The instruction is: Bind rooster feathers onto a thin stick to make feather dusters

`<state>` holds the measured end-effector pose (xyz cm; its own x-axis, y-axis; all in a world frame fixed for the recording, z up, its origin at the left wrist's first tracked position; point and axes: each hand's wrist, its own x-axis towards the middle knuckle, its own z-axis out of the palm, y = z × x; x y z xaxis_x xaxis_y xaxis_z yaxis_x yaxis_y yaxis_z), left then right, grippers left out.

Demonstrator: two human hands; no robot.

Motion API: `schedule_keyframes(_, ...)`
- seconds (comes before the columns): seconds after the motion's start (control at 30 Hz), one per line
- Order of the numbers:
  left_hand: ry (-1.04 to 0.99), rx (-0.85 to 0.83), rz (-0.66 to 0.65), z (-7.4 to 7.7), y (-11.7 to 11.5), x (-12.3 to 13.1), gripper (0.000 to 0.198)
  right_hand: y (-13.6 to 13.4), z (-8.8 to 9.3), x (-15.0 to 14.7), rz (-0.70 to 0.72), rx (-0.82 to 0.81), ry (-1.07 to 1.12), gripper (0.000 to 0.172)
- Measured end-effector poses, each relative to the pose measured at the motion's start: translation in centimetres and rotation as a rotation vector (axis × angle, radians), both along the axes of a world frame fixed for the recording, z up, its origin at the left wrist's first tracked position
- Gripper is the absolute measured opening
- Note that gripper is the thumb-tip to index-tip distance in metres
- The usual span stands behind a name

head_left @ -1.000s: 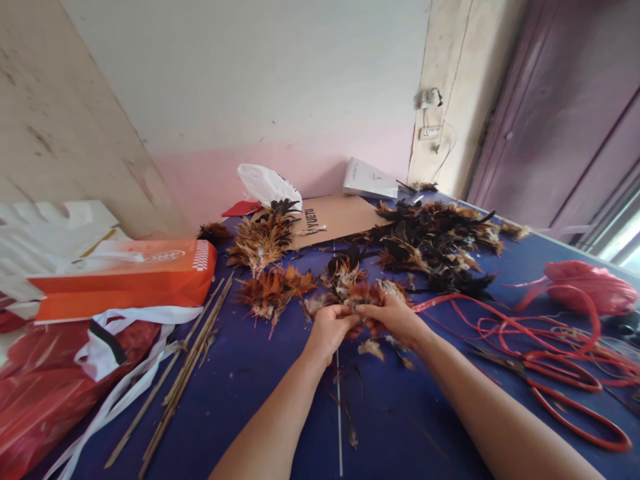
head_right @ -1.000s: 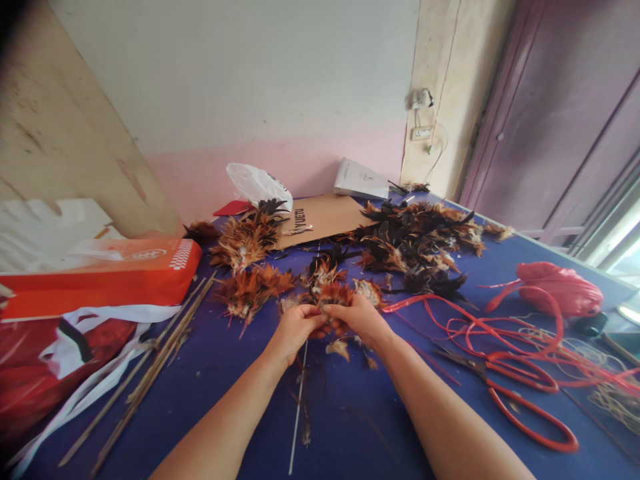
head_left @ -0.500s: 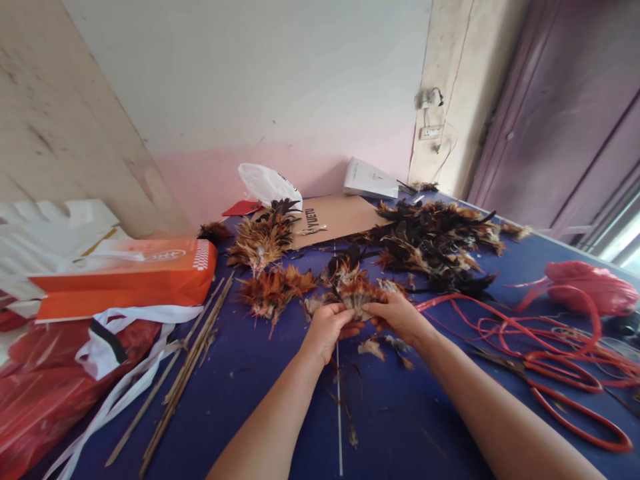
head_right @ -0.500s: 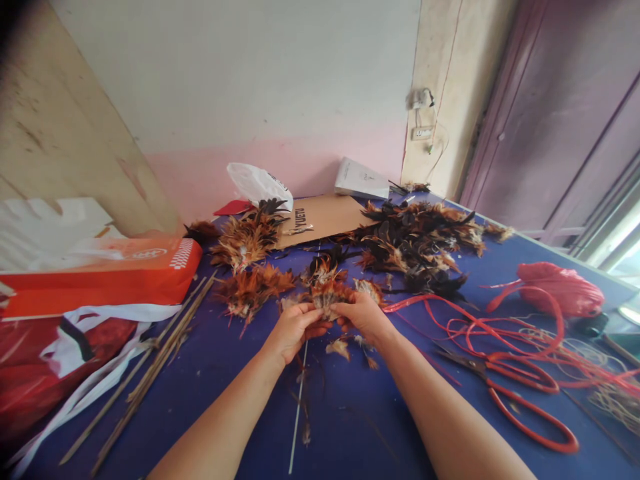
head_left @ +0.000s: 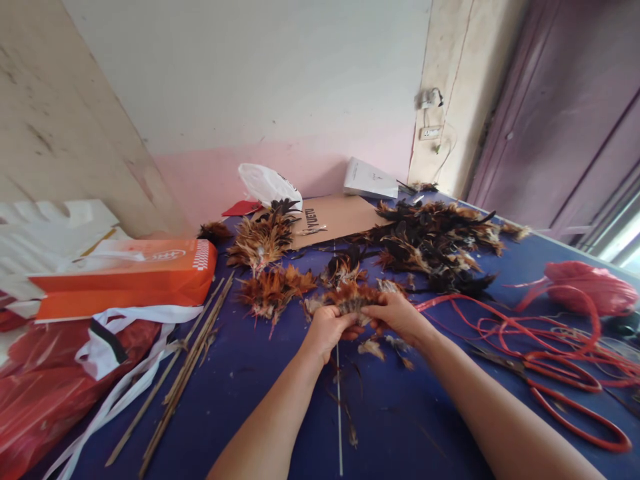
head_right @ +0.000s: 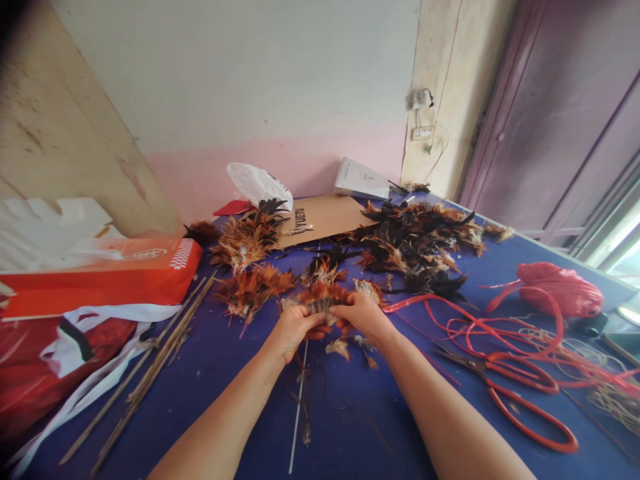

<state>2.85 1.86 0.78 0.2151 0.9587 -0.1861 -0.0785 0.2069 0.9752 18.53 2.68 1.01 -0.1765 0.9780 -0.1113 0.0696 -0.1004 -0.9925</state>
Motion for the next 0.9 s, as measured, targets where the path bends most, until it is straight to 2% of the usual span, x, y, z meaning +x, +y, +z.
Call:
schedule_keyframes(0.23,-0.018,-0.055,-0.1,-0.4,0.3,-0.4,0.021,-0.3,0.9,0.5,0.064,0.036,-0.108,0.019)
schedule_keyframes(0.37,-0.039,-0.085,-0.131,-0.5,0.2,-0.4,0.025,-0.4,0.9,0.3,0.026,0.067,-0.167,0.014)
schedule_keyframes(0.6,-0.115,-0.127,-0.106,-0.3,0.2,-0.5,0.021,-0.6,1.3,0.0,0.058,0.066,-0.016,0.016)
schedule_keyframes(0.77,-0.122,-0.125,-0.176,-0.2,0.1,-0.5,0.023,-0.3,0.6,-0.1,0.022,0.14,-0.067,0.01)
schedule_keyframes(0.9,-0.119,-0.116,-0.16,0.0,-0.2,-0.3,0.019,0.0,-0.3,-0.4,-0.024,0.181,-0.111,0.008)
